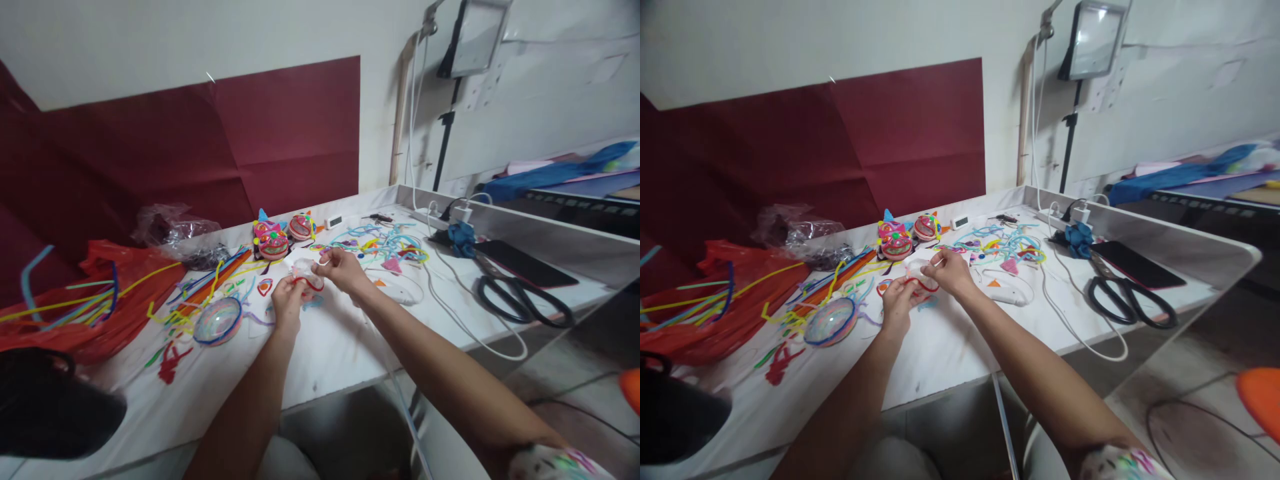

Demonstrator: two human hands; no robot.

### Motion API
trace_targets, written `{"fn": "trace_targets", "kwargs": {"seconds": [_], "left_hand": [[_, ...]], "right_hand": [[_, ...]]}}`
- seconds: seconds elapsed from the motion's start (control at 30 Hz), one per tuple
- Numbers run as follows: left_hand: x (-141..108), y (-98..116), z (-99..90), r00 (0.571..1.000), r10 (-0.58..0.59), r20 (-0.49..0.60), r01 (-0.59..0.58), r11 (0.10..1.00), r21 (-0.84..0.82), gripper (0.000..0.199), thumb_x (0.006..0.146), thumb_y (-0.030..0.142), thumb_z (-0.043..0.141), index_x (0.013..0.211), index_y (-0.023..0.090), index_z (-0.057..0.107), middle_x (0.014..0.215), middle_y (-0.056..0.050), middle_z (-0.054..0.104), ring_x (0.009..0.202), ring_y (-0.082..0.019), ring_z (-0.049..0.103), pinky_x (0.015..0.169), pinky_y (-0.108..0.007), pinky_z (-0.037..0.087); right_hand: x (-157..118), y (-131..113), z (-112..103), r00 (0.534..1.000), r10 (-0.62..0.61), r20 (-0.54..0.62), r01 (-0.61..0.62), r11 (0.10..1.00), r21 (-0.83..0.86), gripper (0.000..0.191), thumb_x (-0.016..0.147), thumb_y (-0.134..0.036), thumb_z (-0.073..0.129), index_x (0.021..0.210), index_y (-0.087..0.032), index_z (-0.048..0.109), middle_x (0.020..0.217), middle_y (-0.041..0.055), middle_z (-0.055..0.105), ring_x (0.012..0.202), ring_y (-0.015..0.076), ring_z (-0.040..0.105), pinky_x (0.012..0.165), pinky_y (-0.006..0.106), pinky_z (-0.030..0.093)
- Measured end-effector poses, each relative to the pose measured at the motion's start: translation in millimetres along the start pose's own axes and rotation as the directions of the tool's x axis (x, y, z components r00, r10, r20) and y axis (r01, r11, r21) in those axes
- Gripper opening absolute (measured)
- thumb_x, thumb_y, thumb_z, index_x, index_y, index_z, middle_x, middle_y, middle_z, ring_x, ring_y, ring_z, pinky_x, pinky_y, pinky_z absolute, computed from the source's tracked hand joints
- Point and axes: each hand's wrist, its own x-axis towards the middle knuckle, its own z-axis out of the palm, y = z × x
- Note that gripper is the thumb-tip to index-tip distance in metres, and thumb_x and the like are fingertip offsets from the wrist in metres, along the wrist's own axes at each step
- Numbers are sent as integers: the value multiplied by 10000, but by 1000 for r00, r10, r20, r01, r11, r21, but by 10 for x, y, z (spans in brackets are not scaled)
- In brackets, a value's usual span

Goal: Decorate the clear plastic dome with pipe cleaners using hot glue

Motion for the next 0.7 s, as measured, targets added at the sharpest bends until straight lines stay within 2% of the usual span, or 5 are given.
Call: {"fn": "trace_targets", "kwargs": {"seconds": [0.13,0.33,0.5,0.7], "left_hand": [[9,1,-1,1000,-16,-15,16,1000,-12,222,723,179,847,858,207,673,736,-15,730,647,-189,716,638,-335,629],[26,-4,-35,999,-17,-29,17,1000,-4,203,709,214,853,814,226,680,713,-16,731,662,-197,725,641,-332,644],[30,8,-45,998,-67,-2,67,998,-4,171,755,220,849,819,232,690,745,-24,732,695,-189,734,655,-303,633],[14,13,-23,995,-98,-3,98,994,-50,154,786,183,828,814,220,681,769,-28,733,676,-168,716,641,-287,609]], "right_hand": [[-29,-9,-98,999,22,44,-28,987,156,240,792,-399,788,772,-247,604,634,-56,600,631,155,550,639,289,428],[-173,152,-197,997,18,70,-29,987,158,113,777,-309,704,708,-255,632,627,-28,640,615,176,558,644,314,427],[-330,294,-254,995,-13,95,11,1000,22,108,823,-251,676,725,-292,654,649,-24,643,641,205,572,660,337,456],[-492,220,-304,994,-3,105,20,987,-160,72,957,-287,709,891,-308,728,691,-22,671,690,232,662,712,352,546]]}}
